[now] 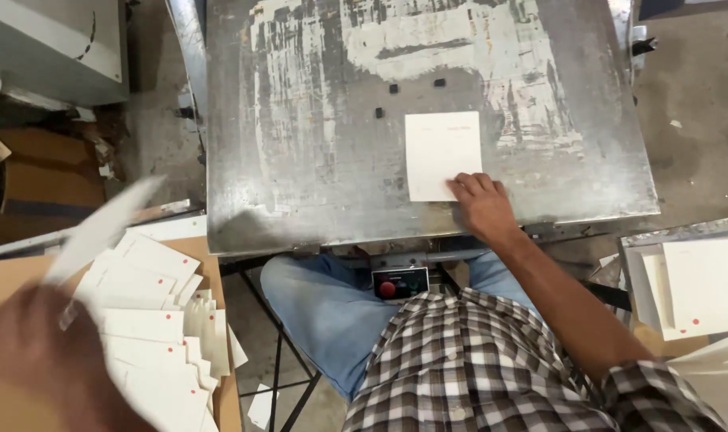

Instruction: The recorder is feeding sheets of paper into a mechanical printing or stamping machine.

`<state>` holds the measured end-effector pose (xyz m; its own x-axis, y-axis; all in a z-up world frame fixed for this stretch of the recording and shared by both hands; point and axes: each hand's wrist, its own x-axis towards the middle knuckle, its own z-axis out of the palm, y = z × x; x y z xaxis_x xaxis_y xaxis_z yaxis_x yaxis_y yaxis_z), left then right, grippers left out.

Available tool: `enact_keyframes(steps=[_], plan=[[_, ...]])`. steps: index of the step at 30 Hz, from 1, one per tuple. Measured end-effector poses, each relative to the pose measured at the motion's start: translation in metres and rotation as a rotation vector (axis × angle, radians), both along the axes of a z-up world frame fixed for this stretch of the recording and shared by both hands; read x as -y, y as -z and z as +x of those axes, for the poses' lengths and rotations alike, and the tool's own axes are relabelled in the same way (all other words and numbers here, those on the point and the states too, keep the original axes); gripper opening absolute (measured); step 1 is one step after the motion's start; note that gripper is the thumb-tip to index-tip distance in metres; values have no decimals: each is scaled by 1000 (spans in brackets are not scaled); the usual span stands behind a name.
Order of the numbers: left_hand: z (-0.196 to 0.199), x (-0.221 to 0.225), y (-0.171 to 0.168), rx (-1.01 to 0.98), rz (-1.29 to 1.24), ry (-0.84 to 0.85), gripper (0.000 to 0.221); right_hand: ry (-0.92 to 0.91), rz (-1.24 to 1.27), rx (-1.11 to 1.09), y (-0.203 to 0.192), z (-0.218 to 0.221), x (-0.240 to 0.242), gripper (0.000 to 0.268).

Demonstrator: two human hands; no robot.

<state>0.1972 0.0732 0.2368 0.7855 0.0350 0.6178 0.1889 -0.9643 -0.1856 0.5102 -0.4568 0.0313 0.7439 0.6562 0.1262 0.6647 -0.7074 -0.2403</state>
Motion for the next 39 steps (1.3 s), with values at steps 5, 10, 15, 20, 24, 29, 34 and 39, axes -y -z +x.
enact_keyframes(steps=[5, 10, 15, 20, 24, 29, 34, 39], plan=[[-175, -29, 100, -168, 278, -662, 11, -41, 16, -2, 16, 20, -23, 53], [-238, 10, 213, -166, -119, -797, 9, -57, 11, -6, 16, 36, -38, 49], [-193, 71, 201, -206, -214, -829, 14, -92, 5, -11, 17, 47, -44, 50], [-200, 63, 230, -182, -167, -825, 12, -77, 28, -14, 25, 52, -46, 47], [-200, 67, 232, -191, -185, -821, 11, -17, 12, -35, 31, 52, -50, 44], [-203, 67, 240, -187, -224, -838, 11, -2, -43, -26, 33, 48, -51, 48], [-204, 73, 240, -222, -294, -857, 14, -46, -117, -108, 22, 49, -51, 59], [-213, 74, 251, -250, -306, -904, 17, -34, -167, -125, 32, 57, -51, 60]])
